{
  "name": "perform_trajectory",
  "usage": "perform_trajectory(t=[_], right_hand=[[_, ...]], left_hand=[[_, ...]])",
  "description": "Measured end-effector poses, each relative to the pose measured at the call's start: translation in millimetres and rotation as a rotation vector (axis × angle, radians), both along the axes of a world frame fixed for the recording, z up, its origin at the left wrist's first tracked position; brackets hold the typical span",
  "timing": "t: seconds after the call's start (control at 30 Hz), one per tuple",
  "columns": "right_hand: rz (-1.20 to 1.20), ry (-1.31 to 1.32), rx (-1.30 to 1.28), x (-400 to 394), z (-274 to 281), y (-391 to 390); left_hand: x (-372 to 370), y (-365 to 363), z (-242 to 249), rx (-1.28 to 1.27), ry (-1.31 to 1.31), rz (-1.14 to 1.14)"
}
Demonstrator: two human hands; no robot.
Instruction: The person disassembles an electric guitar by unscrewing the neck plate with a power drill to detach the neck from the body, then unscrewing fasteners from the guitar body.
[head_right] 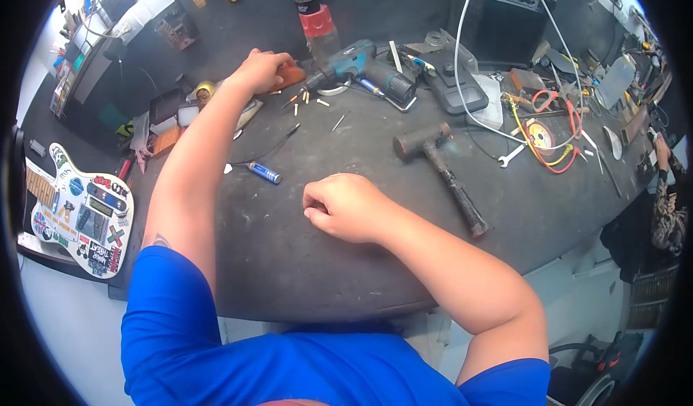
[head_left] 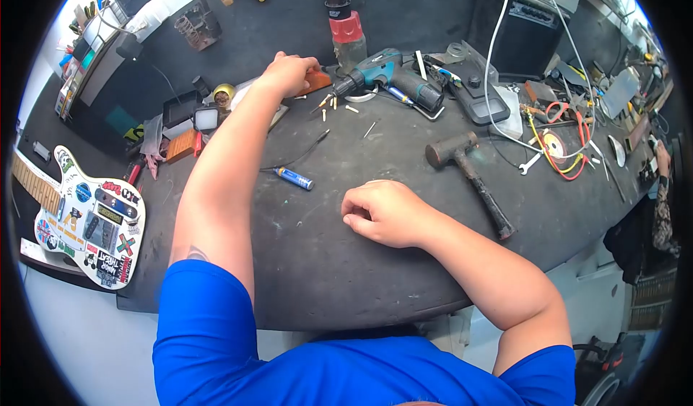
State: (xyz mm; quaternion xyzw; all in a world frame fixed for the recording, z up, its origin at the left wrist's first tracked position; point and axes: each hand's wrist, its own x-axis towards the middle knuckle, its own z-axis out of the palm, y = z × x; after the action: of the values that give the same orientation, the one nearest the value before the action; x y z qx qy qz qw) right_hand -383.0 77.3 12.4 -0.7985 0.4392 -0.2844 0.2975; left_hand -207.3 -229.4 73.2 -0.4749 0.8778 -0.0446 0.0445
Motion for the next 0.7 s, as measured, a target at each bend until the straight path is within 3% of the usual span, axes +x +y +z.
perform_trajectory(t=[0.2, 0.33, 0.4, 0.57, 0.67, 0.7], right_hand=[[0.019, 0.016, 0.022, -1.4, 1.8, 0.3], [0.026, 0.011, 0.009, -3.1, 0.3, -1.7], [0.031, -0.010, 0.025, -2.4, 0.5, -0.5], [0.012, 0.014, 0.045, -0.4, -1.0, -2.9], [0.011, 0.008, 0.056, -0.4, 0.1, -2.3], [0.010, 0.008, 0.057, -0.8, 1.0, -2.4]], left_hand=[[23.6, -3.4, 9.1, 0.136, 0.000, 0.050], [51.1, -15.5, 34.7, 0.429, 0.097, -0.237], [67.2, -12.5, 40.5, 0.554, 0.451, -0.126], [102.0, -8.5, 19.9, 0.889, 1.476, -0.166], [108.7, 8.1, 17.8, 1.121, 1.669, -0.236], [109.9, 8.9, 18.3, 1.157, 1.607, -0.323]])
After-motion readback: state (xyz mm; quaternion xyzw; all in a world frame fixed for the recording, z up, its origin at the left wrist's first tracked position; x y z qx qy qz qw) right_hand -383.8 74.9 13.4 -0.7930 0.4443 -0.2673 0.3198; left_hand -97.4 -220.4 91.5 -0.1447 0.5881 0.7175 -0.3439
